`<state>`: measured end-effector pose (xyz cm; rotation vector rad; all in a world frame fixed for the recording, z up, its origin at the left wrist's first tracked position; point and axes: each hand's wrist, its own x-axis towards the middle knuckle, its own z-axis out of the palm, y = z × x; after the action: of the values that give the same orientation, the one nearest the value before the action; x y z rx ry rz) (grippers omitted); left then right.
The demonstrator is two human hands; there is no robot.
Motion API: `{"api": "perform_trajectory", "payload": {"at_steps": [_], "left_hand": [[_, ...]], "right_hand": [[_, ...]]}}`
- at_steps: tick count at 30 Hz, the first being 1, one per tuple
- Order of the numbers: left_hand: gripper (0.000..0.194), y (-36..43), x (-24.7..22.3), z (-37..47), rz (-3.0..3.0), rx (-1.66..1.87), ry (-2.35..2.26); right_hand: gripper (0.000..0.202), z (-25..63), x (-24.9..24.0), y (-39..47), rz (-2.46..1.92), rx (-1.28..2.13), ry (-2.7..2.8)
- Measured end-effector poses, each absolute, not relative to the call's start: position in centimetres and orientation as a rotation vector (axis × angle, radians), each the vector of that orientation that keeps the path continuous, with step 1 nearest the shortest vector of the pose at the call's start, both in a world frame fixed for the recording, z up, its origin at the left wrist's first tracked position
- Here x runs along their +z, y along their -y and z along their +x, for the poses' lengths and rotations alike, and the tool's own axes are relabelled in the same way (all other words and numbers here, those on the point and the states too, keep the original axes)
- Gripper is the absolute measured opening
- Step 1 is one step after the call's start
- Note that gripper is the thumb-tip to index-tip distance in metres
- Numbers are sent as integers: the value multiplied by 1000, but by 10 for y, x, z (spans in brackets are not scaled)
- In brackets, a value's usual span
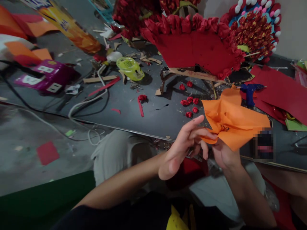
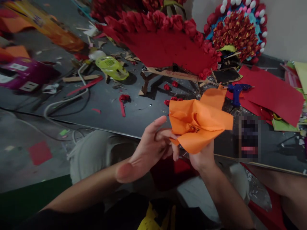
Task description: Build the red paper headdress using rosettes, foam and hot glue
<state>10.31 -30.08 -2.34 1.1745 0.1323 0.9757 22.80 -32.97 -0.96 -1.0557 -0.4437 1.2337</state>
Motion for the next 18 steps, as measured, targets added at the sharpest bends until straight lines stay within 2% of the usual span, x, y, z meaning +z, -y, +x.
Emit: {"api": "perform_trajectory", "payload": {"at_steps": [4,7,12,18], "left_hand": [[61,293,-8,98,890,797,-94],[58,287,-3,95,704,710,-32],[60,287,-5,96,640,655,-55],[49,292,-9,96,1197,791,-175]], "right_hand": [[49,231,-15,324,-1037,1049,381],[55,237,-25,323,-1056,898,407],[39,241,-39,328,-1106,855,385],[31,246,-58,341,-1141,1040,495]]}}
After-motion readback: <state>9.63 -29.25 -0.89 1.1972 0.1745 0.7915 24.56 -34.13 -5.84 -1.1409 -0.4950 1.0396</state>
